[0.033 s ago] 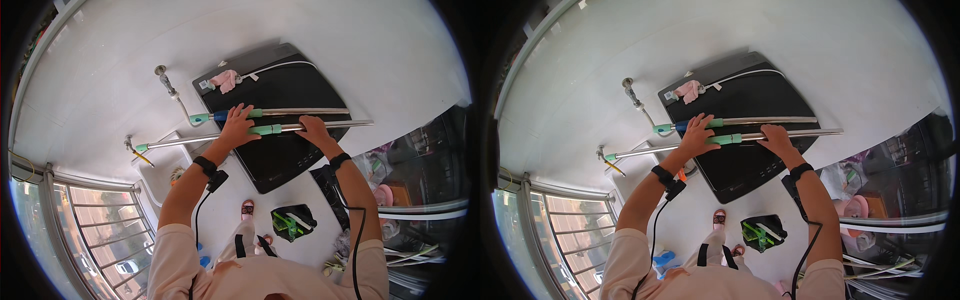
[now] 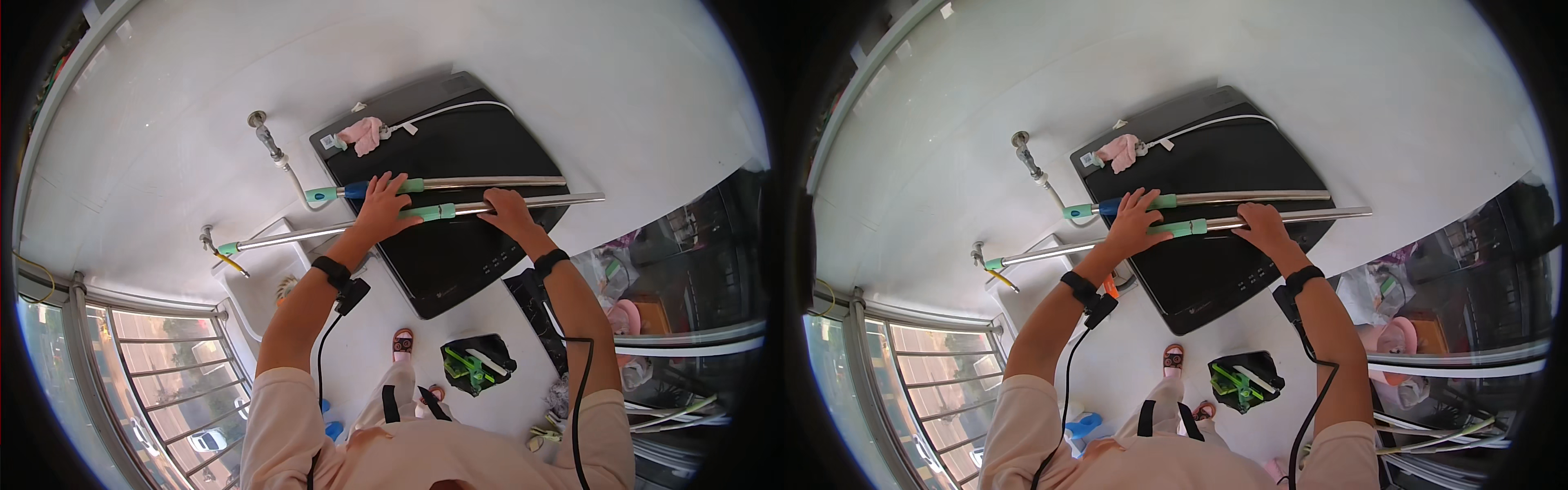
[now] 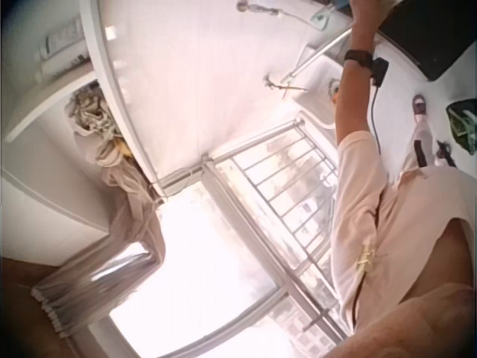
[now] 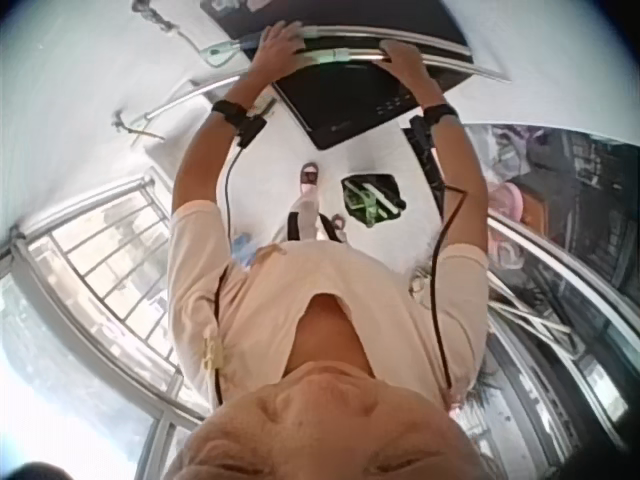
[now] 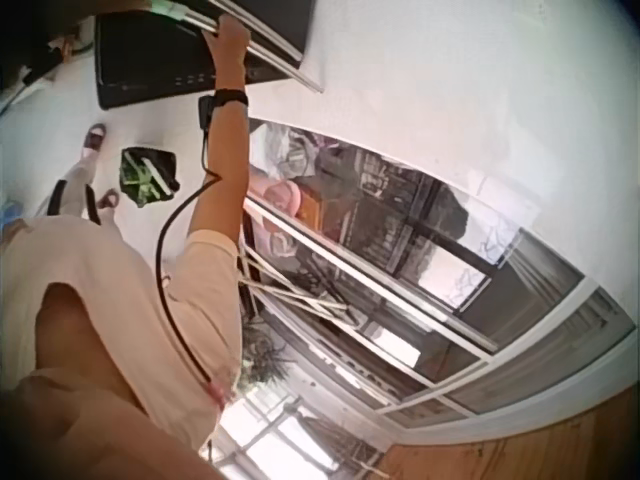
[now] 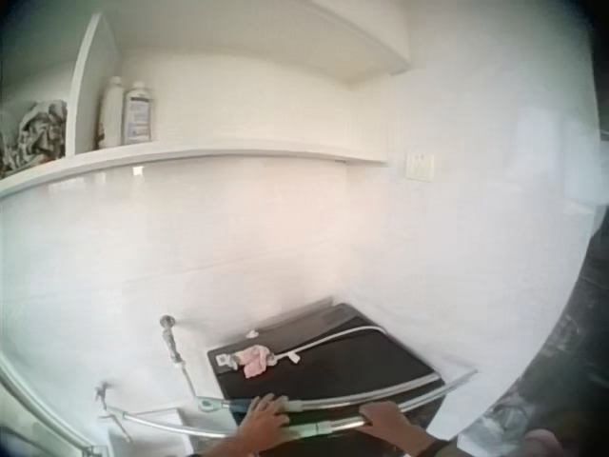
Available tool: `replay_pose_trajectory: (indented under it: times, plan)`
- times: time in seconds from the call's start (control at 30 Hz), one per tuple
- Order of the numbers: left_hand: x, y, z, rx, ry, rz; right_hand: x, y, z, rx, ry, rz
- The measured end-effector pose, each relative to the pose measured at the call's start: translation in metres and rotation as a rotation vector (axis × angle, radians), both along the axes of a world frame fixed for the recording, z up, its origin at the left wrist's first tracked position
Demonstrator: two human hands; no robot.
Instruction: The person assembles a cleaning tool by connecting a squeegee head to a pole and joining sections of the handle together on a balcony.
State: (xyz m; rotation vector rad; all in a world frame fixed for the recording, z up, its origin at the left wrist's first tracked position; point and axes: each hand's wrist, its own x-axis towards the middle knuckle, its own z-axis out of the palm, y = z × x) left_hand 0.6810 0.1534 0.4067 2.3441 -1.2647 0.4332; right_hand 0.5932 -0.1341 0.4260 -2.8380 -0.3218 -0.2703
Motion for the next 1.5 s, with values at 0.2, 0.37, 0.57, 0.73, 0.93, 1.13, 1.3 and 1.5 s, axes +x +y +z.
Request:
replay_pose_trajectory:
  times: [0.2,0.37,0.57,0.73,0.93,1.13,1.3,1.5]
  plan:
    - [0.041,-0.014,-0.004,0.012,0.236,0.11,0.024,-0.011,-0.007,0.068,-0.066,0.139]
    - [0.063,-0.009,-0.017,0.089,0.223,0.202,0.051,-0.016,-0.014,0.16,-0.04,0.181]
    - [0.091,0.031,-0.018,0.001,0.232,0.319,0.085,0.002,-0.015,0.15,-0.084,0.204]
    - [0.104,0.041,-0.022,-0.074,0.193,0.35,0.123,0.012,-0.011,0.221,-0.088,0.272]
    - [0.086,0.042,-0.01,0.04,0.197,0.31,0.167,0.015,-0.018,0.245,-0.131,0.372]
    - [0.083,0.044,-0.007,0.126,0.148,0.363,0.17,0.025,-0.019,0.148,-0.233,0.254]
    - [0.096,0.035,-0.01,0.114,0.052,0.421,0.153,0.011,-0.025,0.082,-0.272,0.065]
    - [0.092,0.036,-0.015,0.121,0.062,0.469,0.139,-0.002,-0.033,0.0,-0.221,-0.032]
